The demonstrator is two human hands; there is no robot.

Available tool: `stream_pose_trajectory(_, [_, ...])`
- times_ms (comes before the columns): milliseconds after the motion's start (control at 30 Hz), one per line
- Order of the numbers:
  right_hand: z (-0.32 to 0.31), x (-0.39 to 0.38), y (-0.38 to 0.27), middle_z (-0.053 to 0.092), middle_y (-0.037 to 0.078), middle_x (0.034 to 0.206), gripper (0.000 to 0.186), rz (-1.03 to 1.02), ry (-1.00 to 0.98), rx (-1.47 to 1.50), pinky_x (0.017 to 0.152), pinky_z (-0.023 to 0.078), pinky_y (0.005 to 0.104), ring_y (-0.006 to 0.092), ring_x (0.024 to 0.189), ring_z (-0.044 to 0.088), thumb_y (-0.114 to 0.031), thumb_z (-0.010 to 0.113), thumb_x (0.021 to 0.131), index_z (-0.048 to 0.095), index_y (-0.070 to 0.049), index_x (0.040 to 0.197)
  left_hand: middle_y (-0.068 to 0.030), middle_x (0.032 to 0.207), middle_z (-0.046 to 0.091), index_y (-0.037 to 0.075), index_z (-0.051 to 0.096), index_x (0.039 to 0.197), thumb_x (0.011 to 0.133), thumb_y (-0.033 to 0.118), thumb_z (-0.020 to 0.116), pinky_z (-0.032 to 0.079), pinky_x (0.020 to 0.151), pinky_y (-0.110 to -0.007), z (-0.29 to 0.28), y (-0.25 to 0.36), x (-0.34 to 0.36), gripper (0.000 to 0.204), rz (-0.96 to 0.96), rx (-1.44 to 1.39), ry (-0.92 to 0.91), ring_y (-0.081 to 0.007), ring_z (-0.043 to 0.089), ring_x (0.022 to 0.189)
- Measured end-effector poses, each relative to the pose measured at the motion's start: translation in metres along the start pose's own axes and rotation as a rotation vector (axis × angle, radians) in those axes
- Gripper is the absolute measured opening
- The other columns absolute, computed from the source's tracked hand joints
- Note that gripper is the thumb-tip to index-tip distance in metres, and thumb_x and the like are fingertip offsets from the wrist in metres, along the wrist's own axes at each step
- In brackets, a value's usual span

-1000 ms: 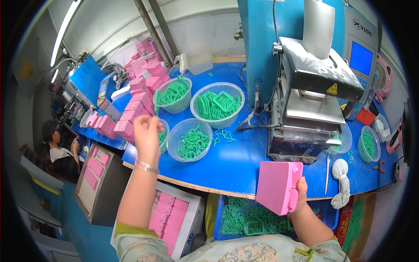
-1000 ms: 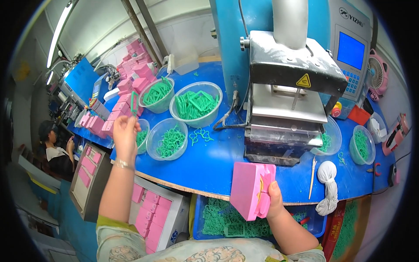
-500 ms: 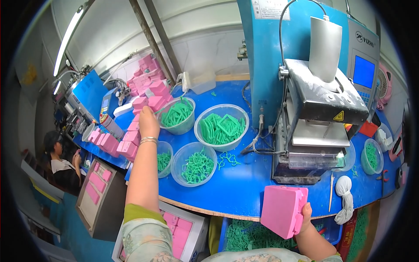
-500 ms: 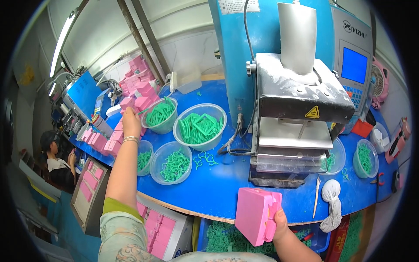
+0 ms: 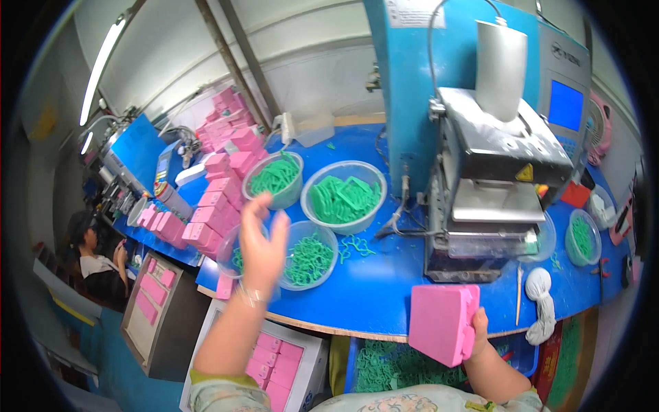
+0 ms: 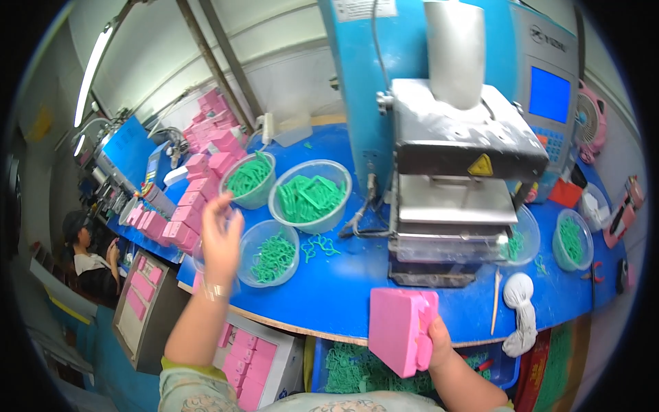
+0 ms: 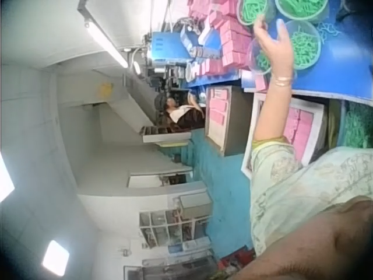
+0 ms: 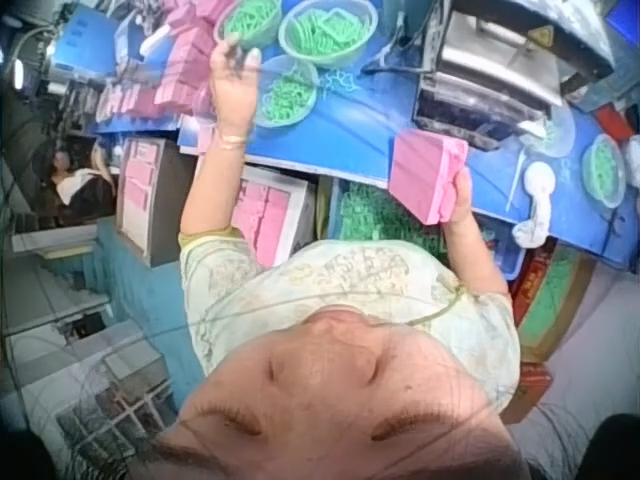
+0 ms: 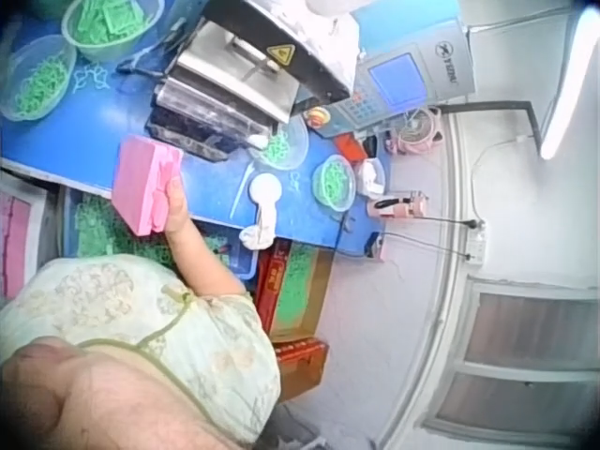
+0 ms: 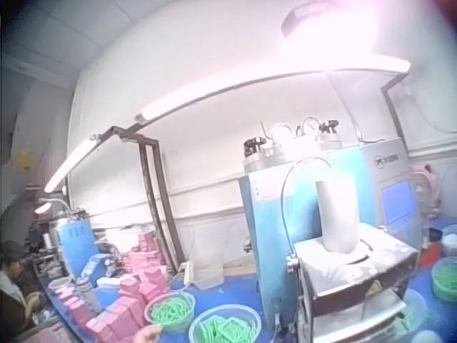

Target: Injecting wax into silicone molds using a machine and extracting the wax patterns.

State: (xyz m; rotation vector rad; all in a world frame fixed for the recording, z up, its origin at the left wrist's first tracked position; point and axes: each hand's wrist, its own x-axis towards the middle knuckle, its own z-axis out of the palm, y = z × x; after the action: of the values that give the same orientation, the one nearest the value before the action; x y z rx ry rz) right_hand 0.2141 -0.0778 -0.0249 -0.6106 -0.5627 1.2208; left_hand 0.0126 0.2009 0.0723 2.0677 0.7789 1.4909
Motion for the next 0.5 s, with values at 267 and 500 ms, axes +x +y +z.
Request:
stream_pose_trajectory(267, [0.067,0.0,0.024,0.043,0.012,0.121,0.037,-0.09,0.12,-0.032,0.096,0.037,0.0369,0.0233,0.118,0.041,-0.039,0.033,0.095,0.043,-0.008,0.112,-0.0252,0.134,0.033,-0.005,0.027,0.133,0.062,0.038,0.079,0.025,0.103,-0.048,0.038,0.103,-0.142,0.098,0.115,-0.147,-0.692,-0.0408,0.032,0.125])
stream_pose_trajectory(500, [0.054,-0.024,-0.026,0.054,0.005,0.075,0.052,-0.234,-0.018,-1.102,0.058,0.047,0.0274,0.0139,0.059,0.054,-0.042,0.077,0.065,0.048,-0.003,0.085,-0.0109,0.098,0.062,-0.004,0.052,0.105,0.079,0.018,0.069,0.047,0.079,-0.029,0.01,0.094,-0.165,0.038,-0.537,-0.714,-0.318,-0.0152,0.058,0.09])
